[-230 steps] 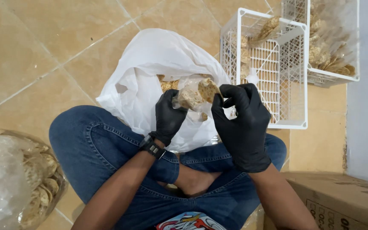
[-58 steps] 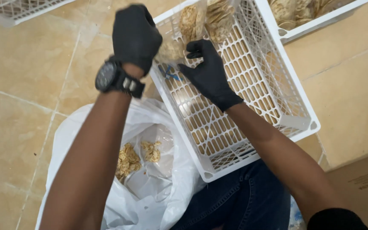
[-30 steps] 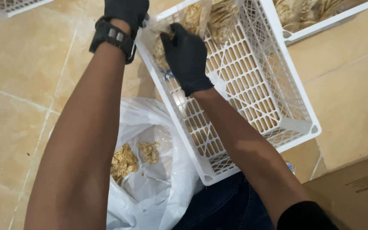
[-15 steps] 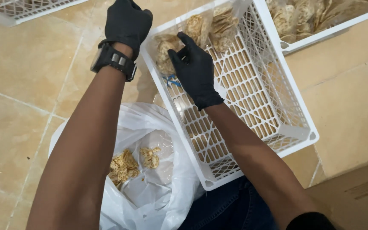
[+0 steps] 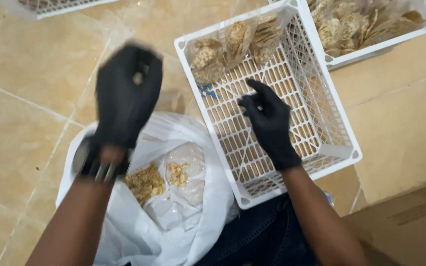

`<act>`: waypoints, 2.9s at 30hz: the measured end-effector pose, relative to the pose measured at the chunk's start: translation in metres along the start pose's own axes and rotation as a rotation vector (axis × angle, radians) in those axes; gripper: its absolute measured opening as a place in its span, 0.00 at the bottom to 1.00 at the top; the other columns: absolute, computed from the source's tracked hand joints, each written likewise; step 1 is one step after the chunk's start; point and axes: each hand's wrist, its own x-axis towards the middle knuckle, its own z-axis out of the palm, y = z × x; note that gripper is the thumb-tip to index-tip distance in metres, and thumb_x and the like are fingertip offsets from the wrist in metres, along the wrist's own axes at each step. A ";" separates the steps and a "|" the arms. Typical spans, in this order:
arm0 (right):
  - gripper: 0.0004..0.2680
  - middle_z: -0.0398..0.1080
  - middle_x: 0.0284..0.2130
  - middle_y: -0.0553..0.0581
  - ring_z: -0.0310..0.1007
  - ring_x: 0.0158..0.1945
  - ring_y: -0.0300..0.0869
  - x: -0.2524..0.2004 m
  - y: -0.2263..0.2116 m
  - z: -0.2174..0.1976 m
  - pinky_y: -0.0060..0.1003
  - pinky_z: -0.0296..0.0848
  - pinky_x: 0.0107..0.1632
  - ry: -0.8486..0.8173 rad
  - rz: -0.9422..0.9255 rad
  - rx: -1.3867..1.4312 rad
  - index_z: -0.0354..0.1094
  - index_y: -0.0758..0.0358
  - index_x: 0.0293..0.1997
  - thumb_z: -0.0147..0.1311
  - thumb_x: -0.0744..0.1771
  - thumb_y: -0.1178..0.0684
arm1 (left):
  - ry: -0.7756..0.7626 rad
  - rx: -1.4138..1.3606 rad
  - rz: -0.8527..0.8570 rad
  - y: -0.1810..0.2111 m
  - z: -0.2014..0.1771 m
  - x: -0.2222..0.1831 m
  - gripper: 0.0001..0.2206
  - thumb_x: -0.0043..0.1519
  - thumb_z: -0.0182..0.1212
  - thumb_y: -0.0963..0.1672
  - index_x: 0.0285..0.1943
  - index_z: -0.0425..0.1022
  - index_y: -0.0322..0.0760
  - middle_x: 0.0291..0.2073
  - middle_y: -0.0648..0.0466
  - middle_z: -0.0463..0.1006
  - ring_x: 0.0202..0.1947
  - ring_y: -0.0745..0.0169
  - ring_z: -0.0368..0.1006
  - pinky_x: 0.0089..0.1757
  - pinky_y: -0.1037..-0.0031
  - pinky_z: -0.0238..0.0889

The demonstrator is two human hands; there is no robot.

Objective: Sorting and transferring small bags of crackers from a large bag into a plastic crate

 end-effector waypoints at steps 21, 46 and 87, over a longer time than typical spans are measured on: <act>0.07 0.70 0.26 0.55 0.70 0.36 0.51 -0.226 0.046 -0.021 0.46 0.66 0.42 -0.826 -0.074 -1.129 0.70 0.55 0.36 0.51 0.59 0.50 | -0.415 0.159 -0.022 -0.035 -0.026 -0.329 0.12 0.50 0.55 0.47 0.40 0.70 0.41 0.29 0.51 0.70 0.36 0.49 0.67 0.37 0.63 0.60; 0.10 0.70 0.26 0.63 0.69 0.38 0.56 -0.256 -0.048 -0.010 0.42 0.67 0.42 -0.299 -0.105 -0.880 0.70 0.57 0.41 0.49 0.59 0.56 | -0.320 -0.099 -0.327 -0.027 -0.058 -0.326 0.11 0.60 0.45 0.50 0.30 0.68 0.45 0.23 0.55 0.72 0.34 0.53 0.71 0.37 0.67 0.64; 0.05 0.68 0.21 0.60 0.66 0.25 0.37 -0.252 -0.079 -0.033 0.32 0.64 0.33 -0.221 0.127 -0.183 0.67 0.67 0.40 0.46 0.64 0.62 | -0.459 -0.241 -0.245 -0.016 -0.163 -0.219 0.18 0.58 0.47 0.48 0.49 0.68 0.27 0.42 0.32 0.69 0.47 0.31 0.60 0.48 0.53 0.52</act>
